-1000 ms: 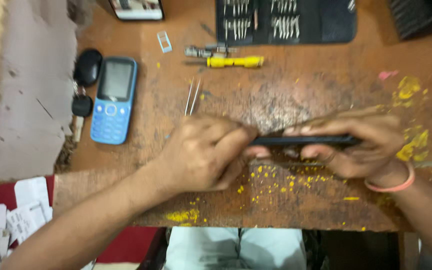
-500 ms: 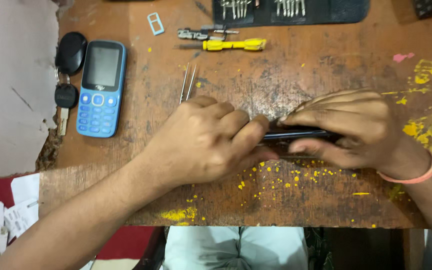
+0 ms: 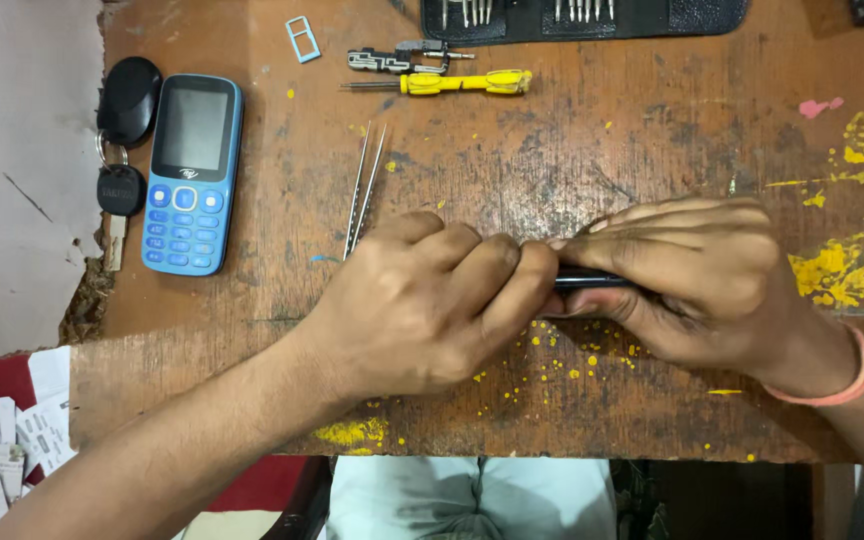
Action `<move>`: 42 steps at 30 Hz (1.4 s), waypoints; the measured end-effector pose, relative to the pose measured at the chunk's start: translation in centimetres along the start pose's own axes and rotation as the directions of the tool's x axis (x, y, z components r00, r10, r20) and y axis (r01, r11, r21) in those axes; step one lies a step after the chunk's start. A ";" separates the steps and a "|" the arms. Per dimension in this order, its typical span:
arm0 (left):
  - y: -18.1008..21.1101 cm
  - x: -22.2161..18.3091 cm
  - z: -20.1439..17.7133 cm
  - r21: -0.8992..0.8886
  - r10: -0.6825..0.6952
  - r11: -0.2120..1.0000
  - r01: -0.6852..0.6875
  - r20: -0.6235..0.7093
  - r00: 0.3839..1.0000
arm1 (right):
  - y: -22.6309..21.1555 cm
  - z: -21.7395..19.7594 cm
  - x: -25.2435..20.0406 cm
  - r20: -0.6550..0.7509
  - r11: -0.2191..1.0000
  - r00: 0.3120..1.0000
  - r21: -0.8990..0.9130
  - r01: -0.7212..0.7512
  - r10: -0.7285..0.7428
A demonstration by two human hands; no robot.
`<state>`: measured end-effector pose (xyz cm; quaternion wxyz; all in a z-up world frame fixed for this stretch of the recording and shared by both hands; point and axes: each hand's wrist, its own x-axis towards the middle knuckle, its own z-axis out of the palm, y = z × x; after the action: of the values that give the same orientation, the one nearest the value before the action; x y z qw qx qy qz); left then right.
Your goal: The person disassembles a black smartphone using a metal prying tool, removes the back cover, and then reassembles it. The person then disassembles a blue feature phone, removes the back cover and battery, and reassembles it.
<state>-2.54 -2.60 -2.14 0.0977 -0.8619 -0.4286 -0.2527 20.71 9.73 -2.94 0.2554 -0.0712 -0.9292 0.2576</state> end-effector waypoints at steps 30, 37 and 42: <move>2.3 -0.4 0.8 -0.131 -0.151 0.983 0.131 -0.153 0.977 | 1.2 1.7 -4.6 -0.064 0.585 0.899 0.779 -0.227 0.433; 2.5 -0.4 1.3 -0.464 -0.365 0.838 0.287 -0.087 0.927 | 1.7 1.9 -4.7 0.038 0.441 0.868 0.850 -0.289 0.495; 2.3 0.2 0.1 -0.592 -0.524 0.687 0.422 0.000 0.852 | 3.1 1.7 -4.6 0.096 0.282 0.741 0.886 -0.368 0.664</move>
<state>-0.62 -3.84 -2.04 -0.1979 -0.6852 -0.5307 -0.4580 23.74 10.37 -7.80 0.2896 -0.2708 -0.5407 0.7419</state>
